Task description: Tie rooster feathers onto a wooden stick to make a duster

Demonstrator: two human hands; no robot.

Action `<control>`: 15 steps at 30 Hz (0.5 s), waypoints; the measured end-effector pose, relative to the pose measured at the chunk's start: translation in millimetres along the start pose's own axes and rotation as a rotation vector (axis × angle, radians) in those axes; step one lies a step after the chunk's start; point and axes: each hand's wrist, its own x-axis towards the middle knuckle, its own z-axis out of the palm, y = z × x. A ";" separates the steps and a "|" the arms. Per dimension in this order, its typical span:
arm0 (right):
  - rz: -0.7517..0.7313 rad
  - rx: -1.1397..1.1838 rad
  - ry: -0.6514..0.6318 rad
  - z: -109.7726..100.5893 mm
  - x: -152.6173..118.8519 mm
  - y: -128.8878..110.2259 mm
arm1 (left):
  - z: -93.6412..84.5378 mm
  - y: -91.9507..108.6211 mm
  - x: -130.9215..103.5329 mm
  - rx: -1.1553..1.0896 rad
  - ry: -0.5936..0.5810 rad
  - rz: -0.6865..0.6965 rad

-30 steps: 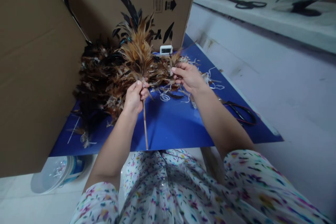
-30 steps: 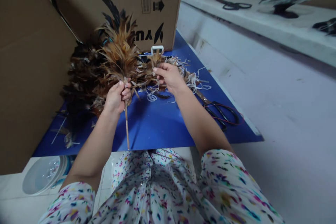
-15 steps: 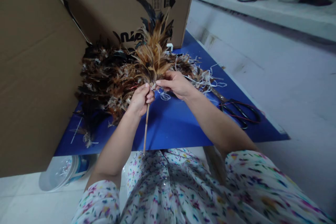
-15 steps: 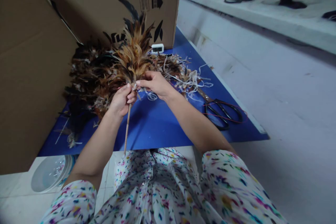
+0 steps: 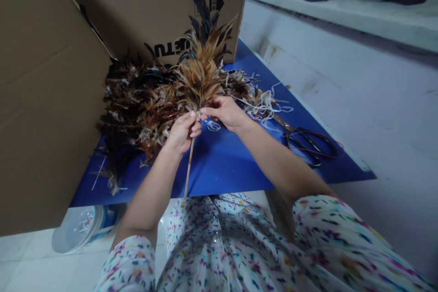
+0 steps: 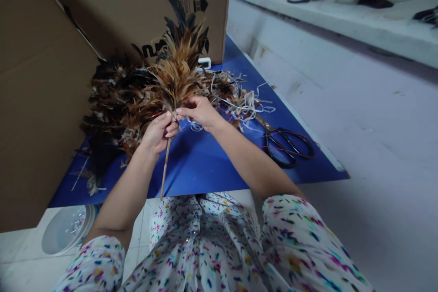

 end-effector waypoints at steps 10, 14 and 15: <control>0.026 0.000 0.087 3.2 -1.3 -1.5 | 0.0 0.2 -0.2 0.004 0.045 0.007; 0.046 -0.030 -0.029 1.4 -5.3 -6.0 | 1.4 1.5 -1.1 0.022 0.077 0.040; 0.051 -0.049 -0.054 1.7 -6.5 -7.2 | 2.0 1.6 -1.3 0.027 0.081 0.047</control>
